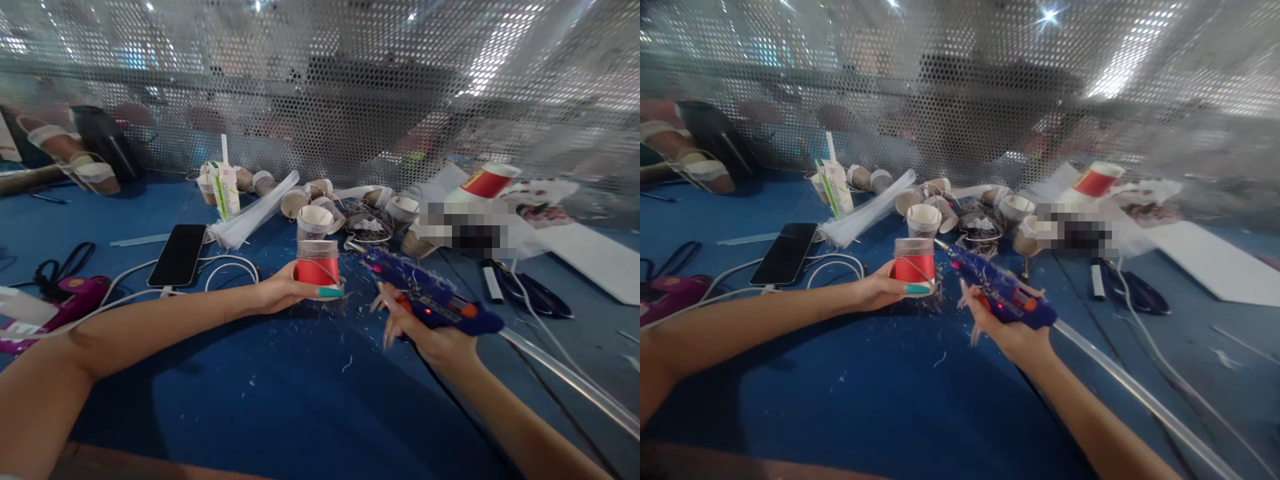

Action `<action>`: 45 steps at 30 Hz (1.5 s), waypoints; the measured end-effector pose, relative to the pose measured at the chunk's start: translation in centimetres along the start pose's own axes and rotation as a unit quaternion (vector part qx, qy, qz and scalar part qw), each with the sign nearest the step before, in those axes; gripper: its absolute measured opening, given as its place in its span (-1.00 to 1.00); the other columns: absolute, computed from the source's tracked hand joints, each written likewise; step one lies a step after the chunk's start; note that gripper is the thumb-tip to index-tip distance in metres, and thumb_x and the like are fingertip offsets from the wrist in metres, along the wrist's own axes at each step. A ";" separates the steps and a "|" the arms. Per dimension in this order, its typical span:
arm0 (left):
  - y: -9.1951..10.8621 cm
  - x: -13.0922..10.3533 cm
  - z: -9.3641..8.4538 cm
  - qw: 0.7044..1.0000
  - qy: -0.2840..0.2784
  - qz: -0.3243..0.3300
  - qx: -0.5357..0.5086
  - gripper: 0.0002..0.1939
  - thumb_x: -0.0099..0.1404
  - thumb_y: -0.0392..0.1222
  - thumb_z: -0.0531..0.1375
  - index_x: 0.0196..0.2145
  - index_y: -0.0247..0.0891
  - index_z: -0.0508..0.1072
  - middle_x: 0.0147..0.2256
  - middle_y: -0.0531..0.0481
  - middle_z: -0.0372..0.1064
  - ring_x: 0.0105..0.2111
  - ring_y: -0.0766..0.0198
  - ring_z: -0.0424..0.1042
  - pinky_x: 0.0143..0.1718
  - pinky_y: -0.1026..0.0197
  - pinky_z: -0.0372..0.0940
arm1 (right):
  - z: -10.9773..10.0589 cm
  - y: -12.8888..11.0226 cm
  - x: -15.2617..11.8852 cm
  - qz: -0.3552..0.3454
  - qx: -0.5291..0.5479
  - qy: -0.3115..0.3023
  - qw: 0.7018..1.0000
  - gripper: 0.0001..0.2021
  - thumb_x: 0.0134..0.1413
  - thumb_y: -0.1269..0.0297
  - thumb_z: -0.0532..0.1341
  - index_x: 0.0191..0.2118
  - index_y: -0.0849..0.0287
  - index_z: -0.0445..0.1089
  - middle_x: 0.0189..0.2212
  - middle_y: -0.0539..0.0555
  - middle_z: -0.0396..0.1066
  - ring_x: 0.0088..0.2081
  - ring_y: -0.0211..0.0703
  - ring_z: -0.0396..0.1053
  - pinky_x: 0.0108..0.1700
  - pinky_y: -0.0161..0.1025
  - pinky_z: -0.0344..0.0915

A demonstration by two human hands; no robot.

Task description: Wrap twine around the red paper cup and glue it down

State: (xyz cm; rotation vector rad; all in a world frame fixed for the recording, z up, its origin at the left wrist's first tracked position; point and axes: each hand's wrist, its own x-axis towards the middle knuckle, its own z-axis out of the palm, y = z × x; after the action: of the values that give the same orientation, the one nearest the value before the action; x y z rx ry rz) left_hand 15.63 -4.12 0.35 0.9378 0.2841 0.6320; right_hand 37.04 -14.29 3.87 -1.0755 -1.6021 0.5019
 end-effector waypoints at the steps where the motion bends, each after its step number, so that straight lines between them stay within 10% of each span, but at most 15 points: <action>1: -0.1 0.0 0.1 1.000 0.003 0.006 0.006 -0.44 -0.19 -0.25 0.52 -0.19 -0.34 0.49 -0.24 -0.12 0.50 -0.23 0.18 0.49 -0.02 0.07 0.31 | 0.1 -0.4 0.0 -0.005 -0.019 -0.009 1.000 -0.94 0.03 0.33 0.39 -0.42 0.10 0.53 -0.72 -0.07 0.38 -0.72 -0.19 0.34 -0.63 -0.23 0.39; 11: -0.3 0.0 0.7 0.996 0.034 0.042 0.071 -0.41 -0.23 -0.23 0.54 -0.22 -0.32 0.44 -0.28 -0.05 0.44 -0.26 0.24 0.42 -0.08 0.08 0.30 | 1.1 -1.6 0.2 -0.125 -0.186 -0.071 0.972 -0.85 0.05 0.44 0.23 -0.48 0.07 0.35 -0.61 -0.06 0.36 -0.64 -0.27 0.34 -0.62 -0.30 0.25; 45: -0.2 0.0 0.9 0.994 0.031 0.055 0.084 -0.42 -0.19 -0.25 0.51 -0.20 -0.32 0.41 -0.28 -0.02 0.41 -0.28 0.26 0.39 -0.12 0.09 0.29 | 1.0 -1.8 -0.5 -0.036 -0.269 -0.107 0.956 -0.77 0.00 0.45 0.15 -0.56 0.07 0.11 -0.65 -0.11 0.16 -0.65 -0.33 0.17 -0.59 -0.30 0.12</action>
State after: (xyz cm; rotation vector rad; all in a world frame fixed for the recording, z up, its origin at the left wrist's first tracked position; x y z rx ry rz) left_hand 16.14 -4.77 0.74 1.1021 0.3468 0.7473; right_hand 35.45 -15.43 4.69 -1.3913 -2.0294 0.1295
